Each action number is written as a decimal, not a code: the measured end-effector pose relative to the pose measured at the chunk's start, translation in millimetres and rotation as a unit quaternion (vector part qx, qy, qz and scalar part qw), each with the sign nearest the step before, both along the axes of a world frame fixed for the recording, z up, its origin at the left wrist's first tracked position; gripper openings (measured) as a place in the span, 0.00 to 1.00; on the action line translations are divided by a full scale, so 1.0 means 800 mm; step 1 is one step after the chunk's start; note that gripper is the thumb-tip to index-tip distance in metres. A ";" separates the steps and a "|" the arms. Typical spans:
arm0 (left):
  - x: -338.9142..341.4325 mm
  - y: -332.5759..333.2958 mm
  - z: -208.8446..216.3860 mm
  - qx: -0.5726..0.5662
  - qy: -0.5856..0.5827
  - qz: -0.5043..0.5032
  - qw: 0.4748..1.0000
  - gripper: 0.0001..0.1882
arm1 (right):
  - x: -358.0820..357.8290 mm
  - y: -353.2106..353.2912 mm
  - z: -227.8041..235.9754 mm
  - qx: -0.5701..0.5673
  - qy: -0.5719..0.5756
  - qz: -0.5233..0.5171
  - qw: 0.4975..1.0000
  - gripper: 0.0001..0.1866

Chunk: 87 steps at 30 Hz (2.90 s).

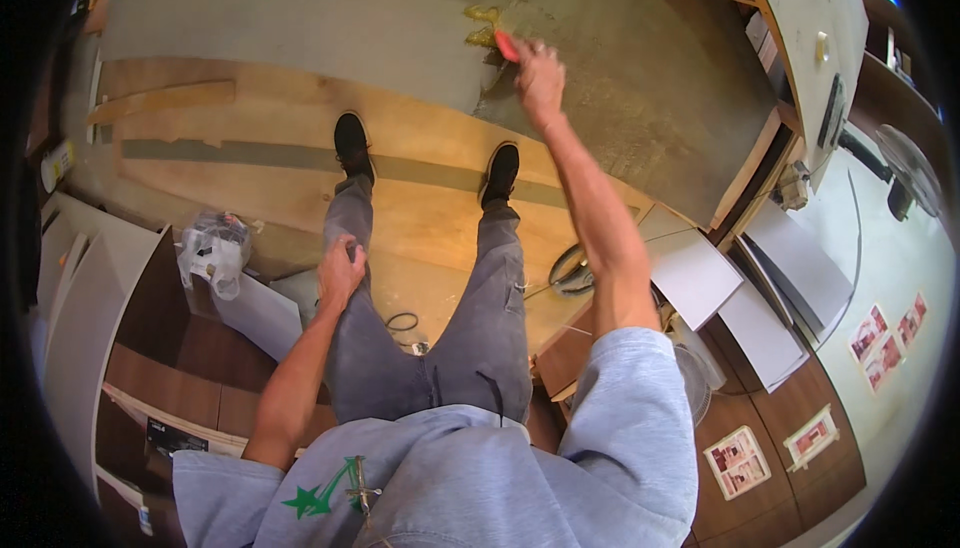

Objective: The person applies adhesive from a can onto a curved wooden panel and spreads it evenly using a small red spreader.

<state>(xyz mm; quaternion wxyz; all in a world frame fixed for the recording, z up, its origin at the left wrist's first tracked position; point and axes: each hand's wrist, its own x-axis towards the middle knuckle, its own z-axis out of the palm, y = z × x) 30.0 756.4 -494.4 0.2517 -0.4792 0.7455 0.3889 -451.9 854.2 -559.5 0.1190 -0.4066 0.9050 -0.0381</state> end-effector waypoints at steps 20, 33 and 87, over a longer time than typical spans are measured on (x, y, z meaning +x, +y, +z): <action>0.004 -0.004 -0.002 -0.007 0.027 0.012 1.000 0.16 | 0.010 -0.129 0.006 -0.030 -0.018 0.120 0.992 0.24; 0.014 -0.021 -0.002 0.009 0.013 0.041 0.999 0.16 | 0.032 -0.054 -0.002 0.015 -0.006 0.005 1.000 0.32; -0.001 -0.046 0.002 0.053 0.005 0.045 0.998 0.19 | 0.067 -0.247 0.023 -0.061 0.033 0.088 0.994 0.25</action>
